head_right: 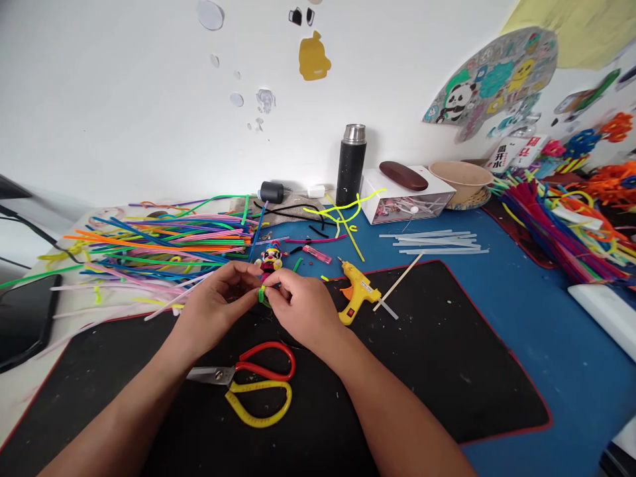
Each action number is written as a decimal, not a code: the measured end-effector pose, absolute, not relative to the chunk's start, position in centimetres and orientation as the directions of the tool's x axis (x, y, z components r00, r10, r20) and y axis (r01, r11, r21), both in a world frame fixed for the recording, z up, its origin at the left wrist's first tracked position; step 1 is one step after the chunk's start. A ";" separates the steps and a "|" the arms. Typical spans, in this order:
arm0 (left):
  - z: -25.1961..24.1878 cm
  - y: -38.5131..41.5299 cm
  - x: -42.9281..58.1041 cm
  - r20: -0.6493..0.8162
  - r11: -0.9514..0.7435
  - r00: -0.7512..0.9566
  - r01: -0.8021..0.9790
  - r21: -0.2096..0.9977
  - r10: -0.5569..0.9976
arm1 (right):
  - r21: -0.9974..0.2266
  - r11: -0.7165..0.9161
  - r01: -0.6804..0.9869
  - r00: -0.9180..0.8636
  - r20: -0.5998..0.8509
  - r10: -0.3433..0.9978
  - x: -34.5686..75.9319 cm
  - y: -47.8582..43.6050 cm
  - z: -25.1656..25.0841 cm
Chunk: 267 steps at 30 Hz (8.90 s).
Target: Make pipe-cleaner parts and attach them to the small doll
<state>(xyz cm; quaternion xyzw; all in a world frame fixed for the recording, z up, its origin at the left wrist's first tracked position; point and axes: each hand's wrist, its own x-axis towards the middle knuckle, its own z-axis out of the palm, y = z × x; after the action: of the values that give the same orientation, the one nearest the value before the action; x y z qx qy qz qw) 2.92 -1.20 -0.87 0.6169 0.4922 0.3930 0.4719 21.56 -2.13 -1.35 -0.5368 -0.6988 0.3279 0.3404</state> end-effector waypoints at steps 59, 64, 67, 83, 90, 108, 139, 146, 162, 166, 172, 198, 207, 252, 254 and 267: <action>-0.9 -1.2 3.2 0.082 -0.124 0.123 0.389 0.913 0.989 | -0.820 0.197 0.537 -0.203 0.101 0.974 21.3 -2.1 -1.7; -0.6 -1.3 3.1 0.125 -0.152 0.091 0.413 0.898 0.988 | -0.839 0.160 0.521 -0.170 0.082 0.982 21.3 -2.0 -1.4; -0.7 -1.3 3.1 0.147 -0.169 0.084 0.429 0.888 0.986 | -0.867 0.139 0.478 -0.161 0.069 0.984 21.2 -2.1 -1.5; -0.8 -1.7 3.4 0.219 -0.242 0.105 0.495 0.835 0.970 | -0.871 0.130 0.474 -0.154 0.063 0.986 21.1 -2.2 -1.7; -0.8 -1.8 3.3 0.209 -0.245 0.129 0.487 0.838 0.969 | -0.857 0.133 0.498 -0.145 0.069 0.987 21.2 -2.0 -1.5; -0.1 -1.8 3.4 0.143 -0.197 0.163 0.397 0.896 0.976 | -0.925 0.067 0.373 -0.142 0.015 0.990 21.5 -1.8 -1.5; -0.7 -1.3 3.2 0.056 -0.092 0.194 0.182 0.979 0.979 | -0.989 -0.015 0.150 -0.156 -0.039 0.987 21.7 -1.6 -1.4; -0.4 -1.3 3.2 0.041 -0.067 0.193 0.132 0.989 0.980 | -0.994 -0.050 0.094 -0.155 -0.065 0.986 21.8 -1.5 -1.7; -0.5 -0.7 2.5 0.063 -0.068 0.041 0.143 0.987 0.997 | -0.994 -0.057 0.090 -0.147 -0.070 0.987 21.9 -1.4 -1.8; -0.4 -0.7 2.5 0.036 -0.051 0.073 0.211 0.976 0.997 | -0.993 -0.058 0.102 -0.160 -0.074 0.984 21.8 -1.5 -1.6; -0.3 -0.8 2.4 -0.015 -0.034 0.162 0.298 0.954 0.987 | -0.986 -0.024 0.167 -0.151 -0.050 0.987 21.8 -1.6 -1.8; -0.7 -0.6 2.6 0.033 -0.056 0.134 0.172 0.984 0.990 | -0.953 0.048 0.300 -0.105 0.017 0.994 21.8 -1.5 -2.1; -0.1 -0.8 2.3 0.058 -0.089 0.104 0.322 0.942 0.993 | -0.947 0.044 0.318 -0.104 0.011 0.994 21.8 -1.7 -1.9; -0.1 -0.2 1.7 -0.105 0.035 0.329 0.212 0.977 0.938 | -0.996 -0.035 0.088 -0.191 -0.051 0.980 21.8 -1.5 -1.7; -0.1 -0.3 1.6 -0.092 0.015 0.316 0.239 0.971 0.944 | -0.995 -0.026 0.091 -0.193 -0.044 0.980 21.7 -1.5 -1.7; -0.6 -0.3 1.4 -0.139 0.061 0.332 0.235 0.970 0.933 | -0.987 0.024 0.159 -0.166 -0.003 0.986 21.6 -1.7 -1.6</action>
<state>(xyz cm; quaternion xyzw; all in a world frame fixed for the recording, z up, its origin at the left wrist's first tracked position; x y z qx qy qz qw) 1.44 -0.31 -0.56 0.6063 0.4816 0.3193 0.5463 21.56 -1.73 -1.56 -0.4925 -0.5811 0.4954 0.4175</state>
